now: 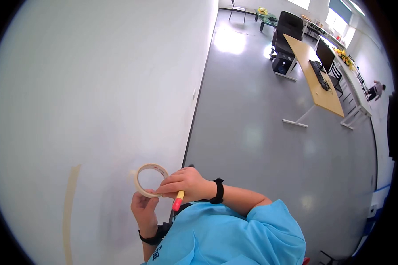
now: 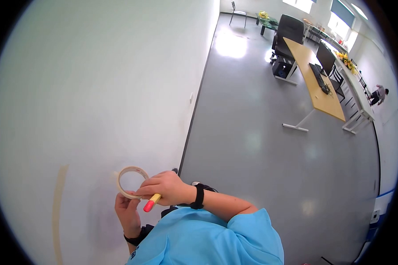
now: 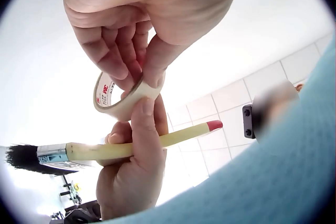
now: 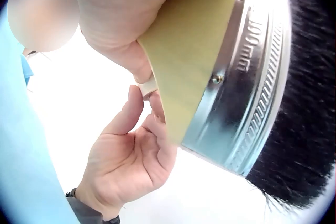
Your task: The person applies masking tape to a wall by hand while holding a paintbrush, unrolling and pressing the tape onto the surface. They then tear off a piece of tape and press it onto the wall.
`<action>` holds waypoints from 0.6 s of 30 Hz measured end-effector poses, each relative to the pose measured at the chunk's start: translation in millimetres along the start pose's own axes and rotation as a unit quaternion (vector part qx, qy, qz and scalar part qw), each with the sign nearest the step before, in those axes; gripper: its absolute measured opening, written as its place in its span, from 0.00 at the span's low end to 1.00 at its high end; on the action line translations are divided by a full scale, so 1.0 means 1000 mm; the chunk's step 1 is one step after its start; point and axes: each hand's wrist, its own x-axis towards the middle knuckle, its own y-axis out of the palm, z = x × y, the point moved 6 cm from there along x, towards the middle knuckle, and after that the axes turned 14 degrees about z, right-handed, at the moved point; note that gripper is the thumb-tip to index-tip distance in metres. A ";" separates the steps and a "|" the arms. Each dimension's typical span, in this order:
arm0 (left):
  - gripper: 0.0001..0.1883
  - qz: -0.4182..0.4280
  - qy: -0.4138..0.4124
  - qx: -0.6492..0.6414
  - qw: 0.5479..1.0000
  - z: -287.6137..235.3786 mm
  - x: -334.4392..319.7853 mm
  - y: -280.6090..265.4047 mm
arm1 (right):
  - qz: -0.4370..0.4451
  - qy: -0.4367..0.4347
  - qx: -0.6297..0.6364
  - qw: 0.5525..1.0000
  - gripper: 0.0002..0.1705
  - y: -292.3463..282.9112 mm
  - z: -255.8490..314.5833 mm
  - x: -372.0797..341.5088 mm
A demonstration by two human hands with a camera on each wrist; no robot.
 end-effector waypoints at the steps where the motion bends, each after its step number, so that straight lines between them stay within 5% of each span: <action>1: 0.11 0.003 0.001 0.000 1.000 0.000 0.001 0.000 | 0.002 -0.002 -0.005 1.000 0.12 0.000 0.001 0.000; 18: 0.11 -0.029 0.016 0.025 0.999 -0.001 -0.002 0.006 | 0.064 0.114 0.064 0.989 0.19 0.014 -0.010 -0.006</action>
